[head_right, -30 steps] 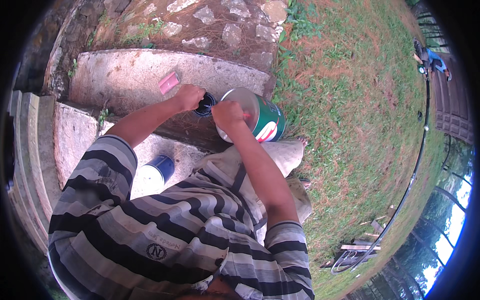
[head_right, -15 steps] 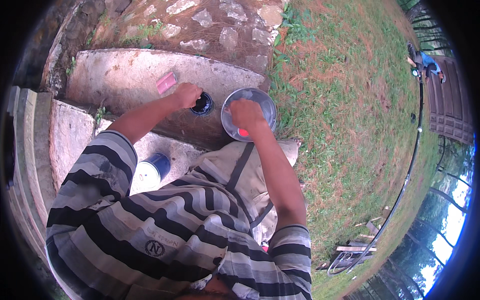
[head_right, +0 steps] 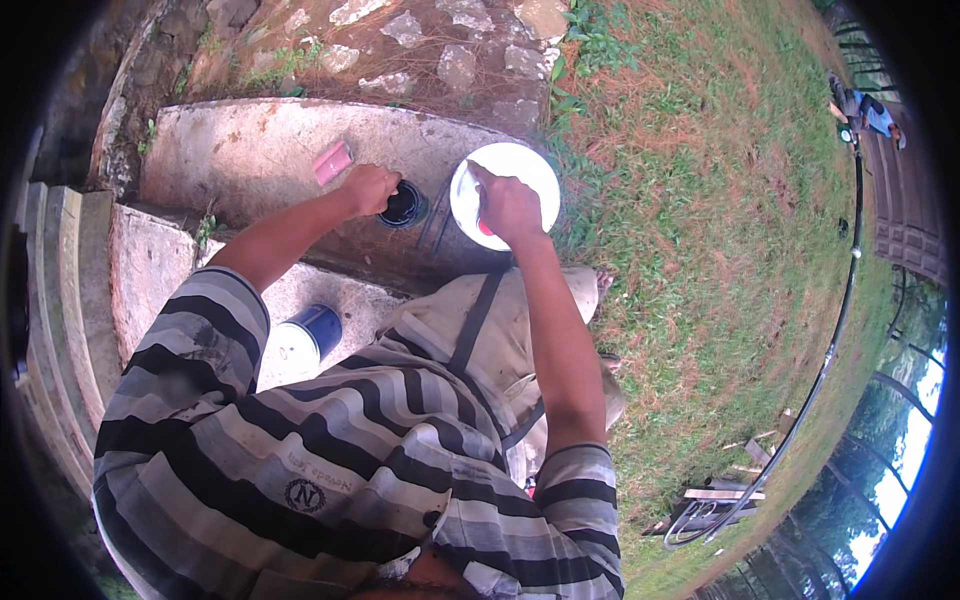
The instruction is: The person sits on a concrete step and stirs a dark liquid in a small can with a stick. They pour the liquid into a larger bucket and continue stirring. The person then picks up a paintbrush and dips it into the can, wiping it on the rim.
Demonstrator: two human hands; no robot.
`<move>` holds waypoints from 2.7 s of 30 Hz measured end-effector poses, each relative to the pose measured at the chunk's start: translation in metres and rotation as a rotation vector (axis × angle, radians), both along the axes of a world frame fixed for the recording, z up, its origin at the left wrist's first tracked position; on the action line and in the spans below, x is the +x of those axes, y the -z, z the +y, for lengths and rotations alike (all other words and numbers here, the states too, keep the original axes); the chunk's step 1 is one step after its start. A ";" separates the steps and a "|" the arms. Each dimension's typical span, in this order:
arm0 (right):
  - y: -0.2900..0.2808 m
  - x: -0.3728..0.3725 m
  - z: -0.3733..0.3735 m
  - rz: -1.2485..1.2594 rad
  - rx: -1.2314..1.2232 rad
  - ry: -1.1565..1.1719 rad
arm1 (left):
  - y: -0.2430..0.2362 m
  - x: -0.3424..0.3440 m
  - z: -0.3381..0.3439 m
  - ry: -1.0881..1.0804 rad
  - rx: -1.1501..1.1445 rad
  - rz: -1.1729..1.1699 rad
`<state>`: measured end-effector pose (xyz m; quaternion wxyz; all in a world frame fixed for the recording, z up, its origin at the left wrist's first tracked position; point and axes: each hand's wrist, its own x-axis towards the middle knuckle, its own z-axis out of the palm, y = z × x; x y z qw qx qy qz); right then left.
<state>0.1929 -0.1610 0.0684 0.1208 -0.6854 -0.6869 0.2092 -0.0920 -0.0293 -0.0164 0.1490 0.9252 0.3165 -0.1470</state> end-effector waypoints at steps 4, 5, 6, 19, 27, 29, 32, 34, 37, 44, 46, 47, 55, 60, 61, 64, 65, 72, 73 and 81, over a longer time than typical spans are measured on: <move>-0.004 0.003 -0.007 0.152 0.049 0.095 | -0.007 0.008 -0.007 -0.116 0.001 0.055; -0.006 0.005 -0.015 0.215 0.087 0.125 | -0.005 0.008 -0.008 -0.166 0.007 0.053; -0.007 0.009 -0.026 0.194 0.146 0.153 | -0.004 0.005 -0.013 -0.220 0.006 0.053; 0.066 0.070 -0.231 0.026 0.155 0.557 | -0.027 -0.007 -0.103 -1.272 -0.390 -0.491; 0.078 0.051 -0.225 0.049 0.208 0.740 | -0.050 -0.004 -0.226 -0.078 -0.418 -0.152; 0.081 0.055 -0.231 0.039 0.214 0.726 | -0.064 0.014 -0.212 -0.055 -0.589 0.004; 0.070 0.048 -0.241 0.187 0.176 0.798 | -0.106 0.037 -0.185 -0.260 -1.085 0.025; 0.057 0.041 -0.247 0.202 0.104 0.827 | -0.069 0.021 -0.188 -0.420 -1.147 -0.197; 0.035 0.028 -0.255 0.256 -0.039 0.877 | 0.016 -0.005 -0.177 -1.137 -0.941 -0.483; -0.005 0.008 -0.288 0.267 -0.174 0.900 | 0.065 0.009 -0.130 -1.036 -0.080 -0.675; -0.009 0.000 -0.302 0.305 -0.162 0.853 | 0.056 0.007 -0.124 -0.997 -0.106 -0.676; -0.007 -0.003 -0.309 0.314 -0.156 0.833 | 0.054 0.007 -0.121 -0.977 -0.120 -0.676; -0.013 -0.010 -0.306 0.311 -0.153 0.838 | 0.004 0.019 -0.114 -1.075 -0.076 -0.868; -0.047 -0.011 -0.267 0.037 0.088 0.702 | -0.069 0.043 -0.113 -0.830 0.045 -1.067; -0.059 -0.015 -0.252 -0.029 0.243 0.648 | -0.087 0.054 -0.113 -0.745 0.028 -1.120; -0.108 -0.034 -0.198 0.219 0.258 0.668 | -0.114 0.085 -0.120 -0.592 0.008 -1.119; -0.123 -0.039 -0.182 0.267 0.262 0.645 | -0.117 0.097 -0.123 -0.554 0.002 -1.099; -0.134 -0.045 -0.080 0.082 0.384 0.320 | -0.081 0.139 -0.142 -0.372 0.074 -1.145; -0.118 -0.036 -0.074 0.053 0.370 0.320 | -0.078 0.143 -0.142 -0.337 0.155 -1.117; -0.133 -0.007 -0.070 0.212 0.137 0.236 | -0.092 0.153 -0.151 -0.440 -0.012 -1.092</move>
